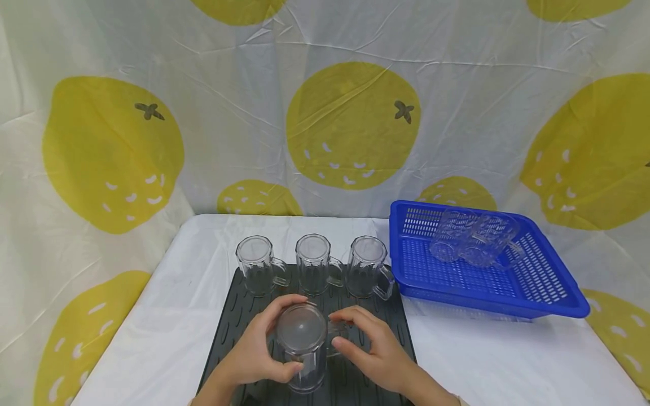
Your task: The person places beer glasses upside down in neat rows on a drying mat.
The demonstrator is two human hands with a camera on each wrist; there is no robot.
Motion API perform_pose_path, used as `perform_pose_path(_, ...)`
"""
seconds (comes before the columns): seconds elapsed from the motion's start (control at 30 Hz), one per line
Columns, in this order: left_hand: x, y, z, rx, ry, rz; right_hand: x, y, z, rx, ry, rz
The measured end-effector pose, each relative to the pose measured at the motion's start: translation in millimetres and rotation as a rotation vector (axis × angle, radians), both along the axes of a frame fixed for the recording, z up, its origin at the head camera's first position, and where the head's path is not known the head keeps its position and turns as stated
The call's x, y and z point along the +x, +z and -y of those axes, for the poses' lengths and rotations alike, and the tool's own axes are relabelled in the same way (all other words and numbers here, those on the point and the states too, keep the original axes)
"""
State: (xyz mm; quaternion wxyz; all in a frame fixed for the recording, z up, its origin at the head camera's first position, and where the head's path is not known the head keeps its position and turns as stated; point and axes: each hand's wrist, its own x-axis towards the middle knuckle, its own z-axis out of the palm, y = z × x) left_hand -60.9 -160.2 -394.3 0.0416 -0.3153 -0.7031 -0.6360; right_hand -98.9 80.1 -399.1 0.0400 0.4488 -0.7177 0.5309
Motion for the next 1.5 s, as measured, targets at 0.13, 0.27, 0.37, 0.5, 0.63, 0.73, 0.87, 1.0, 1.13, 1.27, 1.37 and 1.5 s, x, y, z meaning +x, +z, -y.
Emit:
perform_pose_path(0.13,2.8,-2.4,2.0,0.006,-0.002,-0.023,1.7,-2.3,3.3,0.016,0.016,0.023)
perform_pose_path(0.27,5.7,-5.5,4.7,0.019,-0.001,-0.029,2.3,-4.5,7.3,0.042,0.031,0.033)
perform_pose_path(0.37,6.8,-7.8,7.5,0.035,-0.005,-0.027,3.0,-5.2,10.5,0.076,0.034,0.048)
perform_pose_path(0.5,7.2,-9.4,11.3,0.062,-0.036,-0.019,4.1,-5.2,15.4,0.085,0.045,0.091)
perform_pose_path(0.63,7.7,-10.5,16.5,0.082,-0.068,-0.008,5.2,-4.5,21.1,0.074,0.059,0.134)
perform_pose_path(0.73,8.2,-11.5,20.2,0.095,-0.088,0.004,6.0,-3.5,24.7,0.075,0.06,0.166)
perform_pose_path(0.87,8.6,-13.9,26.4,0.114,-0.095,0.011,6.3,-3.8,31.0,0.088,0.077,0.214)
perform_pose_path(1.0,7.8,-18.2,34.2,0.118,-0.087,0.04,5.5,-7.0,38.7,0.113,0.079,0.251)
perform_pose_path(1.13,8.9,-21.8,42.3,0.108,-0.019,0.109,4.6,-8.3,47.3,0.1,0.068,0.299)
perform_pose_path(1.27,12.8,-24.8,50.9,0.052,0.152,0.143,2.9,-8.1,59.5,0.071,0.043,0.344)
perform_pose_path(1.37,14.9,-26.7,56.1,-0.003,0.255,0.12,1.0,-9.6,69.2,0.05,0.024,0.352)
perform_pose_path(1.5,16.3,-28.8,61.7,0.008,0.287,0.105,-1.0,-13.6,79.1,0.044,0.019,0.35)
